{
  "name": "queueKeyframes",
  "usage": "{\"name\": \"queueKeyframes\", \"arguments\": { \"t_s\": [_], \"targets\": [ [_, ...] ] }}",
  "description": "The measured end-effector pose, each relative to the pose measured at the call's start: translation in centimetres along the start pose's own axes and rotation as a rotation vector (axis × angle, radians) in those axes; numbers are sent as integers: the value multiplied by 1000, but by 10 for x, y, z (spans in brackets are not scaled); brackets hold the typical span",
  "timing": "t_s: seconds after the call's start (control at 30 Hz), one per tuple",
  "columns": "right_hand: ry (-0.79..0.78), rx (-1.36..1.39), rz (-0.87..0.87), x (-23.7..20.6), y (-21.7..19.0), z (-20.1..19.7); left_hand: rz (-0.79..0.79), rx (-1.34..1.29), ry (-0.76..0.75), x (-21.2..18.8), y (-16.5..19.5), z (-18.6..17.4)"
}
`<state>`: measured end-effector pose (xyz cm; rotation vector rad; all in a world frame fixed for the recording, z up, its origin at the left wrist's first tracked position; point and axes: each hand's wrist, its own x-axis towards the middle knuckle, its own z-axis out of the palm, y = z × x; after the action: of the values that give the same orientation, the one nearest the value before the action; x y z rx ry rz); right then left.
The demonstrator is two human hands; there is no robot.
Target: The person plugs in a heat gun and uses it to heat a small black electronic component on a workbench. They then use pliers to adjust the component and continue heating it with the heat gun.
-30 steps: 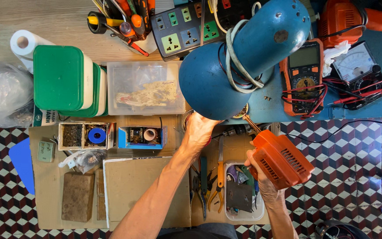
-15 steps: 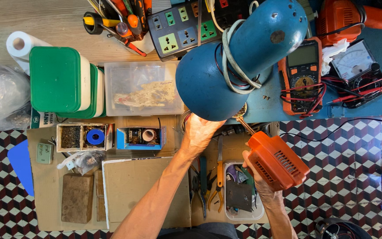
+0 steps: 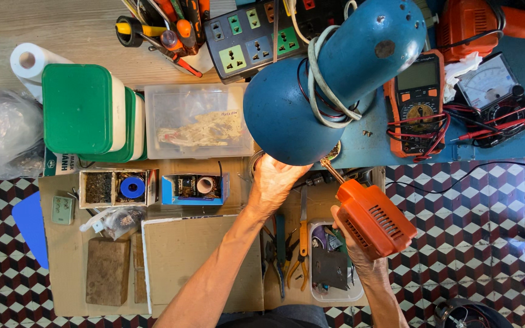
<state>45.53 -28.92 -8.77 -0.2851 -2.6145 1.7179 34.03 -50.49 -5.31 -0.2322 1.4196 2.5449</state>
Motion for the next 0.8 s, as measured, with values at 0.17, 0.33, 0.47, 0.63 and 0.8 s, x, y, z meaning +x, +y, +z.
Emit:
{"name": "queueKeyframes", "arguments": {
  "t_s": [0.17, 0.33, 0.47, 0.63, 0.8],
  "targets": [
    [34, 54, 39, 2, -2, 3, 14, 100, 10, -1, 3, 2],
    [47, 76, 27, 6, -11, 5, 3, 167, 16, -3, 8, 5],
    [62, 105, 38, 6, -22, 5, -12, 226, 35, -4, 10, 6],
    [70, 27, 49, 9, -29, 4, -29, 276, 110, -4, 15, 9],
    [139, -167, -90, 10, -12, 11, 172, 657, 185, -13, 18, 15]
  ]
}}
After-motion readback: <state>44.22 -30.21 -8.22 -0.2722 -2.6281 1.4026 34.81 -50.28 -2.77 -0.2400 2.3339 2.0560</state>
